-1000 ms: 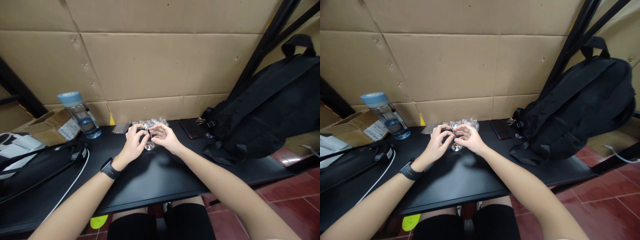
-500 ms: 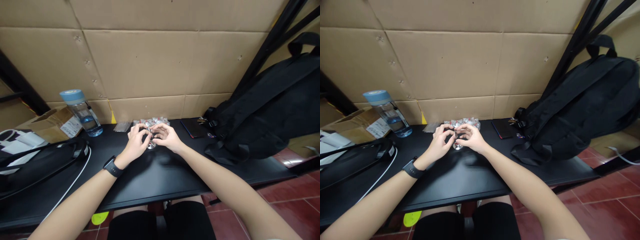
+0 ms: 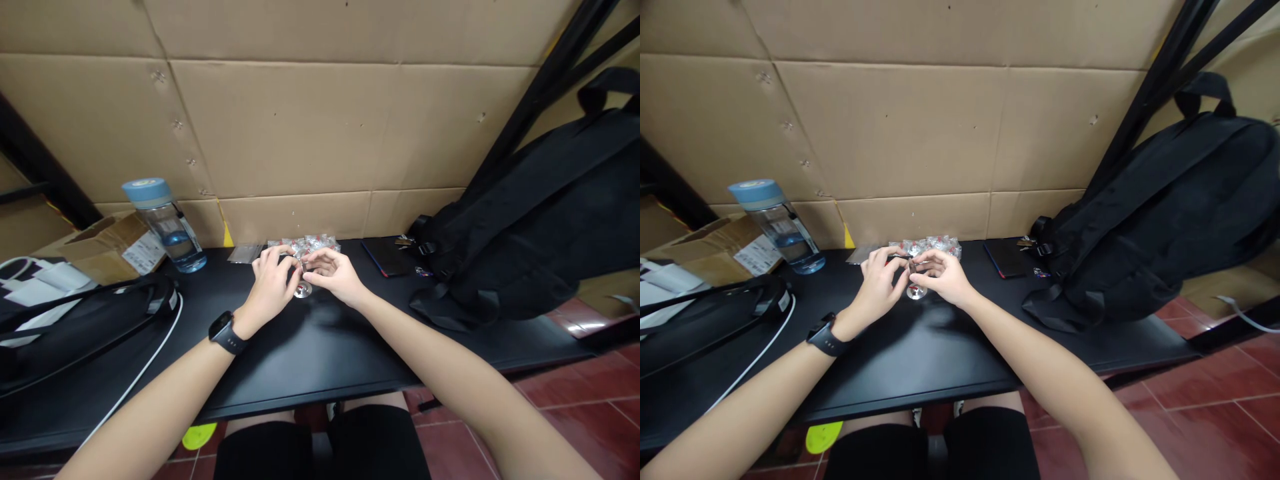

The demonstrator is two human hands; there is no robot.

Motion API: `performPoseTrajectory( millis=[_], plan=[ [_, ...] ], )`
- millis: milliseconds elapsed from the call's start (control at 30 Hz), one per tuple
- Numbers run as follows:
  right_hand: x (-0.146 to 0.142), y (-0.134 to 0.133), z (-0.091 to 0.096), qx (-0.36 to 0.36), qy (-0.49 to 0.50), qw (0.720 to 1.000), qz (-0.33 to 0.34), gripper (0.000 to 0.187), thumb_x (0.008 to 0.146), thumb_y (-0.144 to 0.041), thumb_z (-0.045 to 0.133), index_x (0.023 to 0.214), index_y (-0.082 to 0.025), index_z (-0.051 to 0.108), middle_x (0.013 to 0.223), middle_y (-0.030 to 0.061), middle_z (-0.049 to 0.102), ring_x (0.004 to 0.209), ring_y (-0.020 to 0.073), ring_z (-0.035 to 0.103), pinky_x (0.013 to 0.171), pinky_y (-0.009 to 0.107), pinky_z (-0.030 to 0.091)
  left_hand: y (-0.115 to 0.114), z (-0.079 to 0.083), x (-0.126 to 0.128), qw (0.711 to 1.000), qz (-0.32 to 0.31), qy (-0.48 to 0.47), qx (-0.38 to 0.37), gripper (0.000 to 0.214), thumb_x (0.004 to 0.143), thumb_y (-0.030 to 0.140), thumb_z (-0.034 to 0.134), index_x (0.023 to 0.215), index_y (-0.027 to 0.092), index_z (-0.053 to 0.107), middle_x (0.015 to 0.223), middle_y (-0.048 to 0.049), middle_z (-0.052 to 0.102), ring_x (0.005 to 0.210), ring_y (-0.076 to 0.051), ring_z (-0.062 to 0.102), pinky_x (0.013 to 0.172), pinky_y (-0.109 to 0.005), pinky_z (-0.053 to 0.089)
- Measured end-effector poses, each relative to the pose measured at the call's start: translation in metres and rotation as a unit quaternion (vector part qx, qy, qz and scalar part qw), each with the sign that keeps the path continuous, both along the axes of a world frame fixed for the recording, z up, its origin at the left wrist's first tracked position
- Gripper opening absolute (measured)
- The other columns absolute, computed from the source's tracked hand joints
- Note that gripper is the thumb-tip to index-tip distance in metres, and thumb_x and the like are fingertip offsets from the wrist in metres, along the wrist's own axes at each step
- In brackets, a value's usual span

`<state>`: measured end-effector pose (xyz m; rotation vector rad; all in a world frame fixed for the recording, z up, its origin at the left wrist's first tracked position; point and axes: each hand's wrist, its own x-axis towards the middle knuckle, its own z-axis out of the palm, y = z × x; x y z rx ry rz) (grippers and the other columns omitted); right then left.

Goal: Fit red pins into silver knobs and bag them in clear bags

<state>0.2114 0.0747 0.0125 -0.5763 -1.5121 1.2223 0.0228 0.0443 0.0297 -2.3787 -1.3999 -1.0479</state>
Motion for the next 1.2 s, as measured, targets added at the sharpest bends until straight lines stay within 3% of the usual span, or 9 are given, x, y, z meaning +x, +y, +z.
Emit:
performPoseTrajectory(
  millis=[200, 400, 533, 767, 1200],
  plan=[
    [0.005, 0.003, 0.004, -0.008, 0.02, 1.0, -0.02, 0.045, 0.065, -0.039, 0.092, 0.097, -0.023, 0.064, 0.113, 0.0059, 0.073, 0.104, 0.022, 0.071, 0.101, 0.043, 0.056, 0.0, 0.005, -0.001, 0.998, 0.008, -0.049, -0.038, 0.013, 0.102, 0.029, 0.05, 0.099, 0.023, 0.061, 0.105, -0.0018, 0.073, 0.101, -0.021, 0.064, 0.088, -0.039, 0.031],
    [0.007, 0.005, 0.002, -0.038, 0.054, 0.998, -0.003, 0.045, 0.067, -0.035, 0.092, 0.101, -0.024, 0.065, 0.113, 0.0039, 0.073, 0.103, 0.0202, 0.071, 0.103, 0.041, 0.055, -0.002, 0.01, -0.001, 0.994, 0.019, -0.109, -0.01, 0.009, 0.094, 0.032, 0.066, 0.1, 0.026, 0.07, 0.103, 0.0009, 0.077, 0.097, -0.02, 0.069, 0.089, -0.039, 0.031],
    [0.006, 0.003, 0.001, -0.054, 0.07, 0.996, 0.023, 0.045, 0.066, -0.03, 0.092, 0.101, -0.025, 0.065, 0.114, 0.0029, 0.073, 0.102, 0.0195, 0.072, 0.102, 0.039, 0.056, -0.004, 0.013, 0.0, 0.995, 0.011, -0.102, 0.001, 0.008, 0.095, 0.032, 0.067, 0.093, 0.028, 0.074, 0.098, 0.0018, 0.078, 0.103, -0.021, 0.067, 0.089, -0.04, 0.03],
    [0.002, -0.001, 0.0, -0.059, 0.078, 0.994, 0.04, 0.049, 0.062, -0.028, 0.094, 0.101, -0.025, 0.064, 0.112, 0.0022, 0.073, 0.104, 0.0207, 0.071, 0.105, 0.042, 0.055, -0.008, 0.009, 0.005, 0.996, 0.023, -0.081, 0.024, 0.012, 0.096, 0.032, 0.063, 0.094, 0.026, 0.073, 0.125, -0.0082, 0.064, 0.122, -0.027, 0.055, 0.093, -0.043, 0.033],
    [-0.002, -0.006, 0.002, -0.027, 0.062, 0.998, 0.011, 0.042, 0.061, -0.03, 0.095, 0.089, -0.022, 0.064, 0.115, 0.0055, 0.072, 0.102, 0.0205, 0.071, 0.088, 0.035, 0.06, -0.009, 0.007, 0.006, 0.997, 0.024, -0.064, 0.028, 0.01, 0.095, 0.029, 0.063, 0.093, 0.025, 0.072, 0.124, -0.0091, 0.06, 0.119, -0.029, 0.051, 0.094, -0.045, 0.036]
  ],
)
